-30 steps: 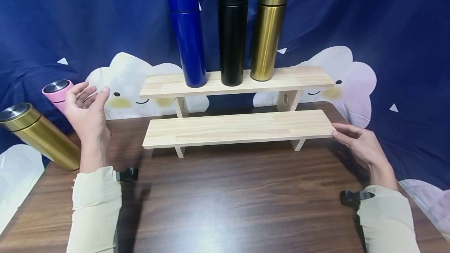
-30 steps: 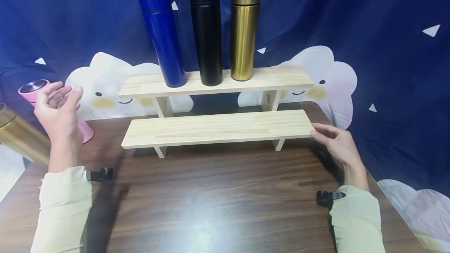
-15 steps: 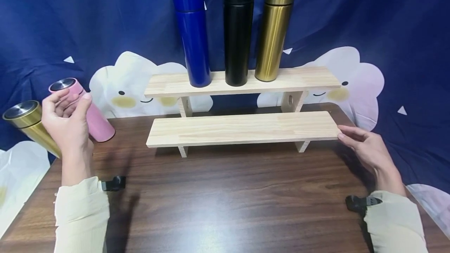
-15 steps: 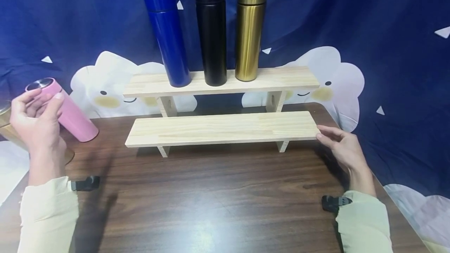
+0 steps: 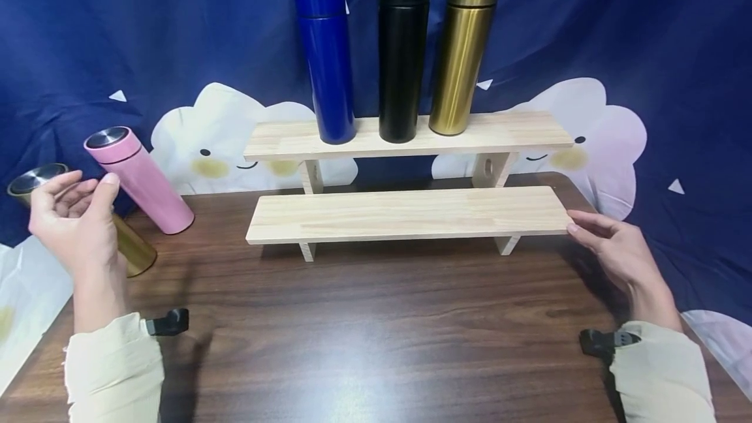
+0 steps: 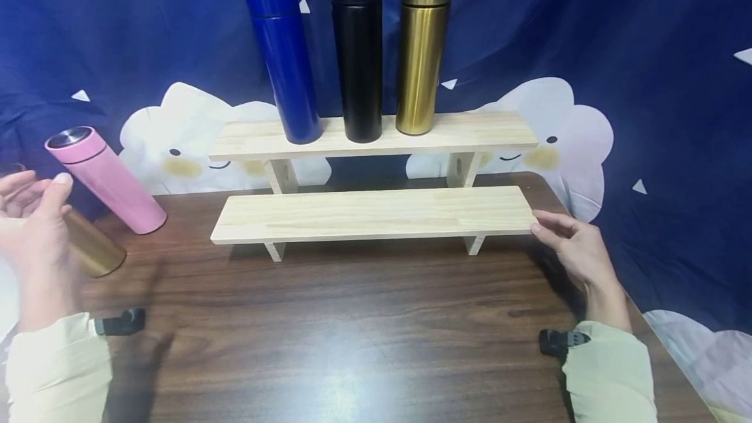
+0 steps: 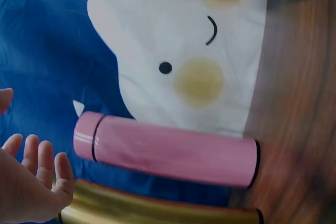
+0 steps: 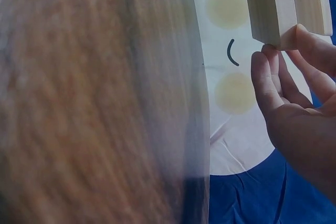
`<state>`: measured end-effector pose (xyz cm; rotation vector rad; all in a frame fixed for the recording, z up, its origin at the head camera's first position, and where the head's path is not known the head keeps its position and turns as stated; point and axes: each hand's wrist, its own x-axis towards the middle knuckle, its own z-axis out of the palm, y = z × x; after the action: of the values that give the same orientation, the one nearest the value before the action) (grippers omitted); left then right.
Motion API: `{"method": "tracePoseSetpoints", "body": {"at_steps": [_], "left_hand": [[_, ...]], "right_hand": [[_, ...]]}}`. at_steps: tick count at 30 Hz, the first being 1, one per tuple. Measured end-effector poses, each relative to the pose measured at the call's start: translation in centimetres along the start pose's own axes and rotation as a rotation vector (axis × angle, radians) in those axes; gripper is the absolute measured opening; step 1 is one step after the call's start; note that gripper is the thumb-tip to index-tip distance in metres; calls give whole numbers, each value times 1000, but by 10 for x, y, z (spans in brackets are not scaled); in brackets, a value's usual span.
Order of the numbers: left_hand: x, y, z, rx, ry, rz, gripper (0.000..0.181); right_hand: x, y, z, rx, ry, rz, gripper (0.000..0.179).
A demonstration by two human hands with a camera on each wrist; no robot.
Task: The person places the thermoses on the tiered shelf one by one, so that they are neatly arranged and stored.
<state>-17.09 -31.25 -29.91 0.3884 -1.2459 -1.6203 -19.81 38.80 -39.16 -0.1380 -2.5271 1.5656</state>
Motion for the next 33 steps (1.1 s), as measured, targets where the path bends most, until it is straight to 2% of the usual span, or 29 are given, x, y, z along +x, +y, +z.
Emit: {"method": "tracePoseSetpoints", "body": {"at_steps": [6, 10, 12, 15, 18, 22, 27, 29, 33], "left_hand": [[5, -4, -12, -29, 73, 12, 38], [9, -5, -18, -102, 190, 8, 35], [11, -5, -21, -110, 254, 11, 33], [14, -7, -24, -66, 330, 11, 37], [16, -10, -26, -4, 369, -6, 45], [16, -14, -29, 35, 356, -29, 58], [25, -31, -40, 98, 303, -80, 73], [30, -39, -44, 103, 280, -96, 77], [35, -45, -47, 65, 238, -119, 85]], "right_hand": [[-1, 0, -1, 33, -6, -11, 40], [-1, 0, 1, 50, -9, -25, 39], [-1, 0, 2, 32, -5, -32, 40], [0, 0, 3, 18, -6, -34, 42], [0, 0, 4, 14, -7, -29, 43], [1, -1, 4, 1, 1, -29, 46], [1, -2, 3, -9, 9, -34, 48], [0, -2, 3, -24, 12, -31, 51], [-1, -2, 2, -35, 12, -22, 54]]}}
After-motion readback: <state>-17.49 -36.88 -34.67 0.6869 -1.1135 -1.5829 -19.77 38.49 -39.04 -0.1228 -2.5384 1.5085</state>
